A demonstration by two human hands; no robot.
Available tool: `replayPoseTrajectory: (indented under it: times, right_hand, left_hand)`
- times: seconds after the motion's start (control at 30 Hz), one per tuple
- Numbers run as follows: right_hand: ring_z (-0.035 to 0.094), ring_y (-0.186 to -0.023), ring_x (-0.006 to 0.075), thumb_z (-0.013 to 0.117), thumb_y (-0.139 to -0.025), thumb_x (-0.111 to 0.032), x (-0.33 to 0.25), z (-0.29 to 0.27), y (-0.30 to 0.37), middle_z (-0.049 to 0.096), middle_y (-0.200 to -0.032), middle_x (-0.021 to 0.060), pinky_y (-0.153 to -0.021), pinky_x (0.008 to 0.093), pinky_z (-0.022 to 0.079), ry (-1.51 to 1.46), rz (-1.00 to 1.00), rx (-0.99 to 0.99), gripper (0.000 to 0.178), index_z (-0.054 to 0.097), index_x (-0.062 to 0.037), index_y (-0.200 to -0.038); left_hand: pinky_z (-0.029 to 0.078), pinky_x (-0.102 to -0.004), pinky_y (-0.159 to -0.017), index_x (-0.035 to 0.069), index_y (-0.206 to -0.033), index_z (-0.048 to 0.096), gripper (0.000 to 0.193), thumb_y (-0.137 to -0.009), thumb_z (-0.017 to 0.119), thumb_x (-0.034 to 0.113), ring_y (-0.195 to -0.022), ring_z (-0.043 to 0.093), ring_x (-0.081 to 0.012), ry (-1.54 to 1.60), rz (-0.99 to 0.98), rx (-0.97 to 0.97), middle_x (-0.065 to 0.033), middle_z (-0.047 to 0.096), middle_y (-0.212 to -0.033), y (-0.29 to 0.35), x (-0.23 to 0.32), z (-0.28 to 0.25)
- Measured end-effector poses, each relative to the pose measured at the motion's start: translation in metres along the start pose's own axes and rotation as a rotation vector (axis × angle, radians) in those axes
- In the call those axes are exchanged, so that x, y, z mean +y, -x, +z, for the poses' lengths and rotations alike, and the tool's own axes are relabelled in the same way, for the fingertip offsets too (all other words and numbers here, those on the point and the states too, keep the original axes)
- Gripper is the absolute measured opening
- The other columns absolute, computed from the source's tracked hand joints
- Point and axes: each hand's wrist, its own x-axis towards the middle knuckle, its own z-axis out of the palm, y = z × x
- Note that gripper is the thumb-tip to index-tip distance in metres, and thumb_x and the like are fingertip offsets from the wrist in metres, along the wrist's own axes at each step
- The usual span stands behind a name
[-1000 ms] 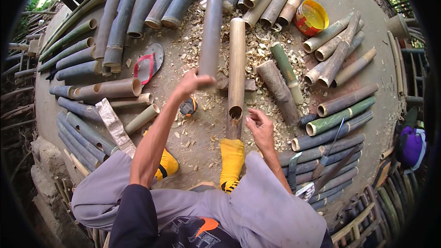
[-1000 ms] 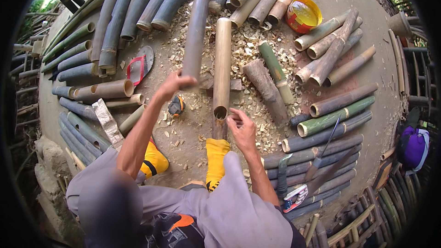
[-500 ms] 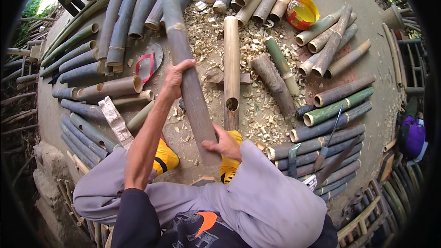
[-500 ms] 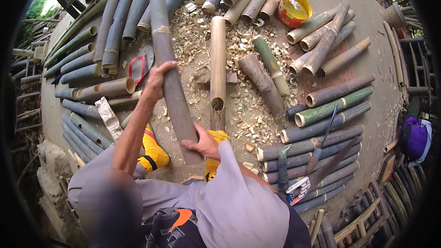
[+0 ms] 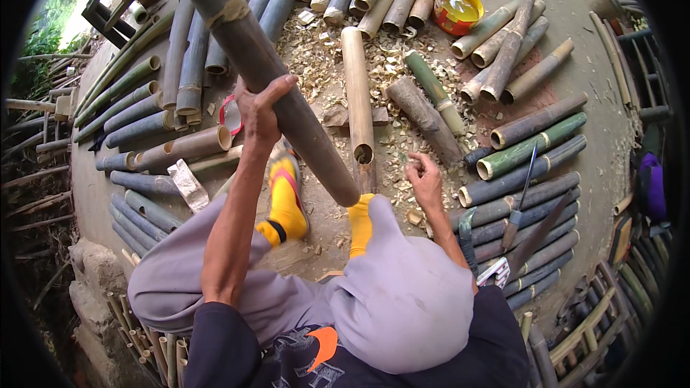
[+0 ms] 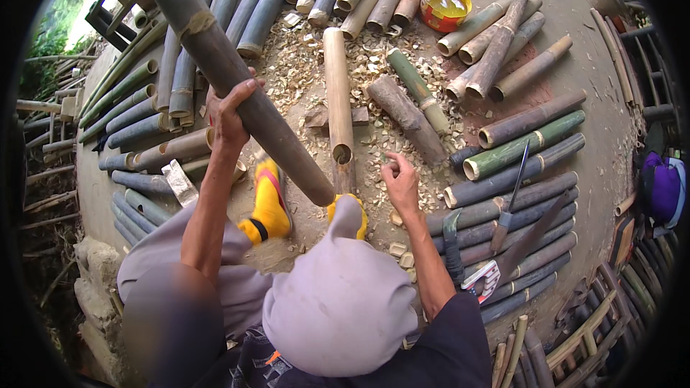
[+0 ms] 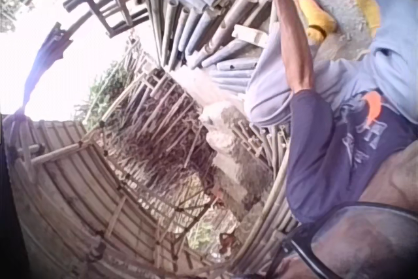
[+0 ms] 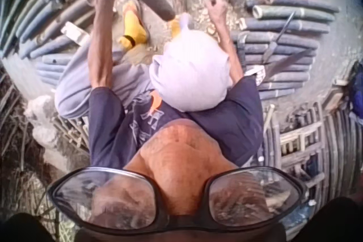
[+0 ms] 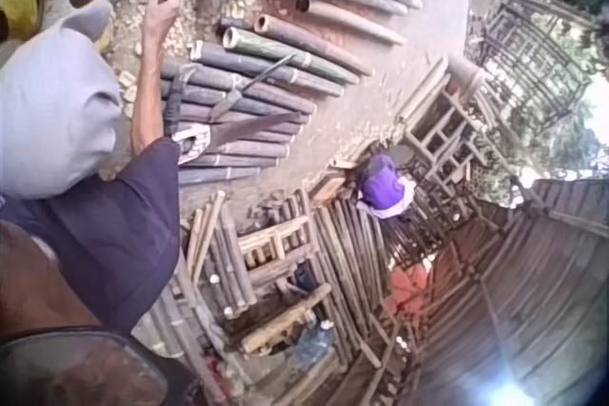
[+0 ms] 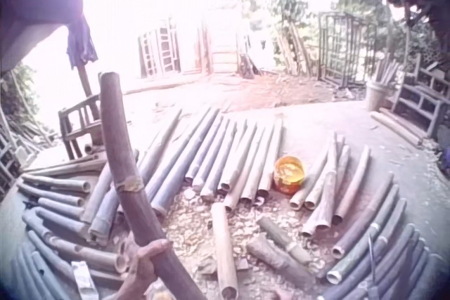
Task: The person sits on the ground surrounded by bamboo poles and uses a tape measure to mark a length on a bamboo pole. They then use a machete and a wooden mallet to chop a hole into the pole. Finally, they use a hand drill to widen the hole and test the fit of another bamboo piece.
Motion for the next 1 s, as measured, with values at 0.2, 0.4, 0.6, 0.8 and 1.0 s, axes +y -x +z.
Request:
replayPoseTrajectory:
  times: [0.2, 0.4, 0.6, 0.8, 1.0]
  right_hand:
    - [0.062, -0.063, 0.019, 0.06, -0.083, -0.008, 0.016, 0.007, 0.048, 0.063, -0.071, 0.0112, -0.06, 0.0322, 0.049, 0.173, -0.021, -0.11, 0.03, 0.062, -0.0021, -0.112]
    - [0.062, -0.063, 0.0171, 0.062, -0.08, -0.01, 0.018, -0.027, 0.07, 0.065, -0.071, 0.0109, -0.06, 0.0323, 0.051, 0.252, 0.072, -0.064, 0.033, 0.063, -0.0031, -0.112]
    - [0.062, -0.064, 0.0154, 0.061, -0.081, -0.007, -0.02, -0.094, 0.046, 0.065, -0.071, 0.0104, -0.06, 0.0305, 0.05, 0.447, -0.035, 0.068, 0.03, 0.064, -0.0033, -0.11]
    - [0.062, -0.067, 0.0175, 0.062, -0.084, -0.01, -0.156, -0.153, 0.012, 0.064, -0.073, 0.0112, -0.062, 0.0333, 0.048, 0.677, -0.228, 0.074, 0.03, 0.061, -0.0033, -0.113]
    - [0.063, -0.067, 0.0256, 0.059, -0.082, -0.012, -0.227, -0.113, -0.007, 0.064, -0.074, 0.017, -0.066, 0.0374, 0.049, 0.872, -0.196, -0.361, 0.032, 0.06, 0.0004, -0.111]
  left_hand:
    - [0.056, -0.0356, -0.068, -0.004, -0.105, 0.054, 0.046, -0.077, 0.071, 0.029, -0.076, 0.066, -0.0224, 0.067, 0.063, -0.103, -0.0148, 0.063, -0.083, -0.06, 0.057, 0.002]
    - [0.056, -0.0357, -0.073, -0.003, -0.105, 0.054, 0.049, -0.078, 0.07, 0.035, -0.078, 0.066, -0.0221, 0.083, -0.007, -0.19, -0.0141, 0.064, -0.086, -0.104, 0.11, -0.028]
    - [0.051, -0.0333, -0.081, -0.002, -0.108, 0.057, 0.047, -0.075, 0.07, 0.029, -0.084, 0.065, -0.0194, -0.117, 0.039, -0.272, -0.0126, 0.066, -0.092, -0.051, 0.078, -0.095]
    - [0.049, -0.0326, -0.086, 0.0, -0.112, 0.055, 0.045, -0.075, 0.072, 0.019, -0.091, 0.063, -0.0183, -0.071, 0.114, -0.131, -0.0106, 0.065, -0.097, 0.003, 0.04, -0.12]
    - [0.05, -0.0306, -0.085, 0.001, -0.115, 0.051, 0.048, -0.073, 0.075, 0.006, -0.092, 0.063, -0.017, -0.138, 0.079, -0.043, -0.0096, 0.065, -0.1, 0.027, 0.003, -0.126]
